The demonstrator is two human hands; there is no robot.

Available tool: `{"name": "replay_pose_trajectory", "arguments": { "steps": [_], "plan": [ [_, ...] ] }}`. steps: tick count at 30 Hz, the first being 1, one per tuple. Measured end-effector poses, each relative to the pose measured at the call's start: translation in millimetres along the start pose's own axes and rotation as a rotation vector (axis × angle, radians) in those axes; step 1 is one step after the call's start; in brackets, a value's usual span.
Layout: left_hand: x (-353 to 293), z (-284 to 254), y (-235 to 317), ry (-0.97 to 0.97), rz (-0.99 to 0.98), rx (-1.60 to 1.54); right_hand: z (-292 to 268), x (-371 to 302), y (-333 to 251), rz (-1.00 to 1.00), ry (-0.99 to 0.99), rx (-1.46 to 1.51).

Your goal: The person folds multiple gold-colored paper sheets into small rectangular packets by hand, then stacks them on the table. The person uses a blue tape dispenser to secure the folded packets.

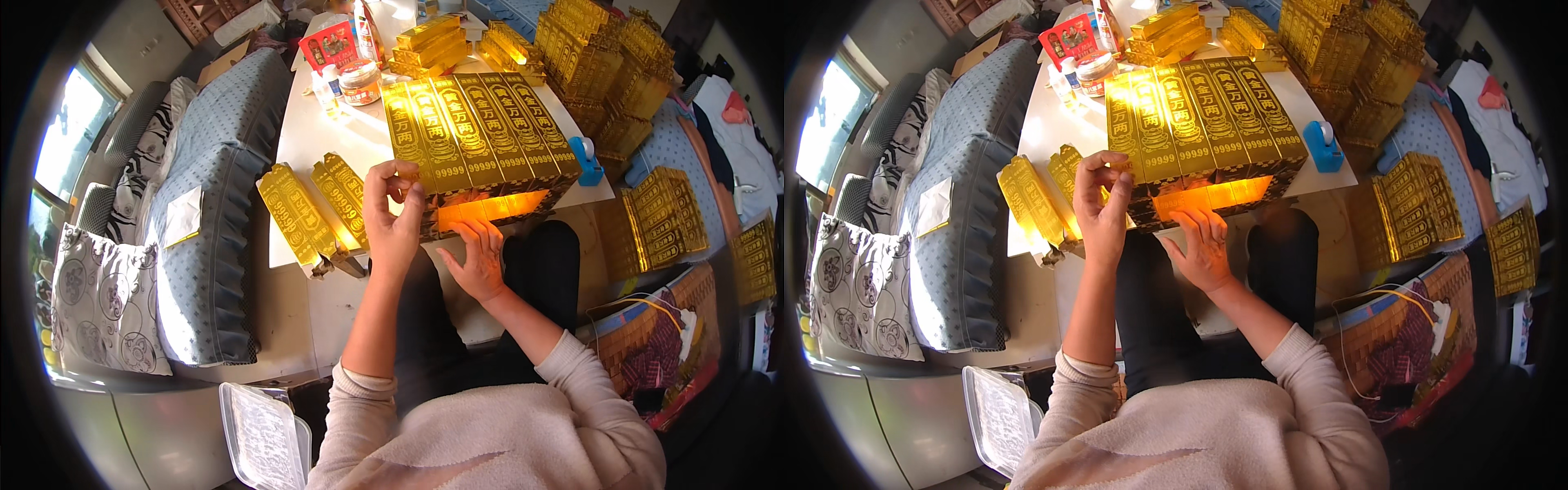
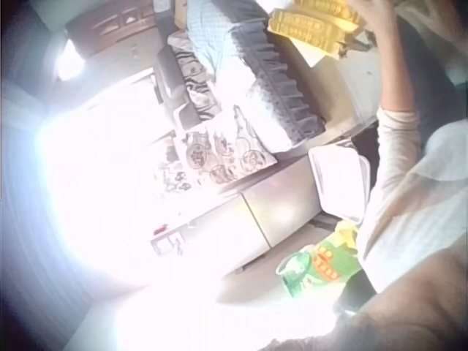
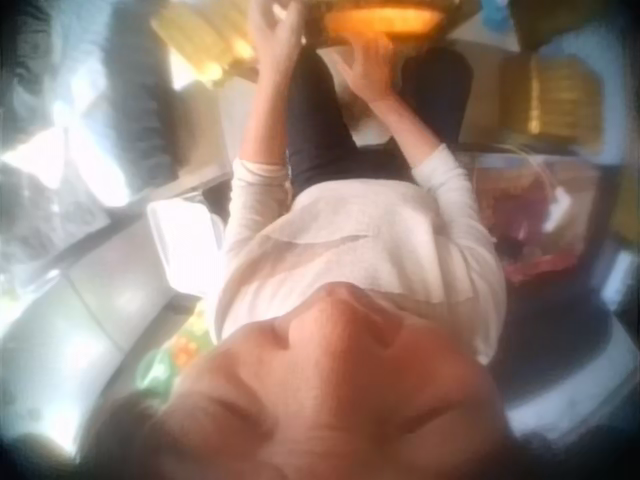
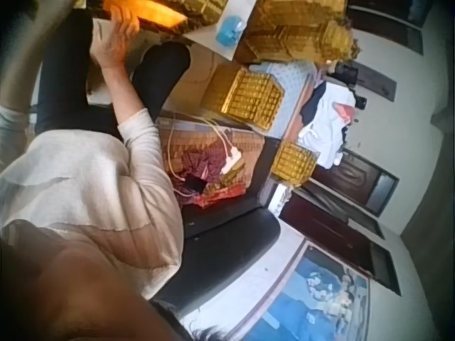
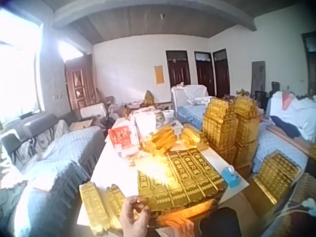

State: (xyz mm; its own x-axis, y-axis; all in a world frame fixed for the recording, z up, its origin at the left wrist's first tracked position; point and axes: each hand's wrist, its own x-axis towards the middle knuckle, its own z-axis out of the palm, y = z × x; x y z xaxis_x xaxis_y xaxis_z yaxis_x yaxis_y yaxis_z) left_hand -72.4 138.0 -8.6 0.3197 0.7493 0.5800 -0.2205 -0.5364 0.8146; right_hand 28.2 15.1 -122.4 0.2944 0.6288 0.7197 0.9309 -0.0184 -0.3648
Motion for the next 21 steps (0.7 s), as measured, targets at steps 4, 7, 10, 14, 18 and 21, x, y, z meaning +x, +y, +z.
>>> {"name": "replay_pose_trajectory", "arguments": {
  "steps": [4, 7, 10, 14, 18, 21],
  "plan": [
    [1.1, 5.3, 0.2, 0.008, -0.012, 0.045, 7.0, 5.7, 0.9, -0.091, -0.033, -0.061],
    [2.7, 5.8, -0.1, 0.004, 0.032, 0.103, 17.9, 3.2, 4.6, -0.114, 0.005, -0.110],
    [2.2, 8.8, 5.2, 0.029, -0.030, 0.045, 27.9, 5.6, 10.3, -0.156, 0.052, -0.156],
    [3.5, 8.2, 4.5, 0.020, -0.011, 0.056, 36.8, 8.1, 15.5, -0.192, 0.122, -0.186],
    [3.6, 9.2, 4.1, 0.023, 0.000, 0.077, 45.4, 11.5, 20.1, -0.232, 0.199, -0.224],
    [2.8, 11.8, 5.5, 0.044, -0.023, 0.076, 46.4, 10.7, 23.5, -0.239, 0.201, -0.227]
  ]
}}
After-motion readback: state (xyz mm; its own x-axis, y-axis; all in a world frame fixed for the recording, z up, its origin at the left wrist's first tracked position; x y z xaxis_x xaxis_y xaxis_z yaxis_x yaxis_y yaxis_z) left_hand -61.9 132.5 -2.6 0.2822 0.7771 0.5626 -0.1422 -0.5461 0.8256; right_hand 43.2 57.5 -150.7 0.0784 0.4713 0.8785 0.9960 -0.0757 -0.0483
